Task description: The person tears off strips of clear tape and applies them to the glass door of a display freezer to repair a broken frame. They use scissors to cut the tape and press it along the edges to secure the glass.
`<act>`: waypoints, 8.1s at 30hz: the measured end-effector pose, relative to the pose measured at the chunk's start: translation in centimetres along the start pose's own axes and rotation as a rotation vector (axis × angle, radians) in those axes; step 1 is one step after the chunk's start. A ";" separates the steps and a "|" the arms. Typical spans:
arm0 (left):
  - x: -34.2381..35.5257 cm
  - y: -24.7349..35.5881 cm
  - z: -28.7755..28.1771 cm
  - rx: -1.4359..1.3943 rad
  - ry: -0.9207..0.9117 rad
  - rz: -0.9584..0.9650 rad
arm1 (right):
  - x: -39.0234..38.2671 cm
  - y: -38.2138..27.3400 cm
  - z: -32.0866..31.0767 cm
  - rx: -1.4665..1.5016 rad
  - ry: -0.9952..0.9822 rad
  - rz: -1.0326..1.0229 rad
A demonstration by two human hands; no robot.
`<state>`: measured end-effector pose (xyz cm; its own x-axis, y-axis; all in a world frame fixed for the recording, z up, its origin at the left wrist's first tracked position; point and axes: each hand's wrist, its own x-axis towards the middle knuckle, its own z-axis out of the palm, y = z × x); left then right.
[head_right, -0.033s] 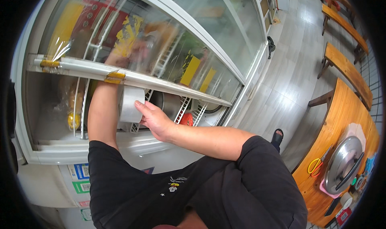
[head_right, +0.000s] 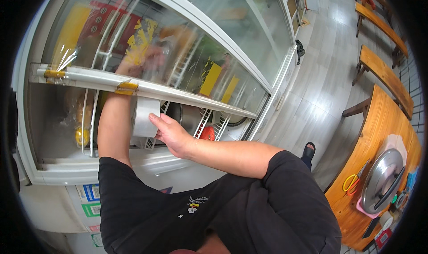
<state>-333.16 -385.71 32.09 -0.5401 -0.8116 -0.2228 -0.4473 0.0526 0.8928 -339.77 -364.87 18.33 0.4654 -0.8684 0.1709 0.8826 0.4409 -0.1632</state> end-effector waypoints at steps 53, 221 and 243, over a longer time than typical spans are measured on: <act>9.7 0.7 -0.2 0.077 -0.181 -0.263 | -2.1 2.3 -2.6 -0.641 -0.107 -0.084; -7.0 -13.5 15.8 -0.174 0.817 0.417 | -3.2 -20.1 -2.1 -0.583 0.119 0.098; -3.4 -14.0 17.9 -0.115 1.211 0.333 | 0.1 -24.3 -1.2 -1.612 -0.404 -0.101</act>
<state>-337.83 -373.30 13.39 0.4114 -0.7835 0.4657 -0.3177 0.3557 0.8790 -361.22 -375.89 21.18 0.6274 -0.6531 0.4241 0.0586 -0.5035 -0.8620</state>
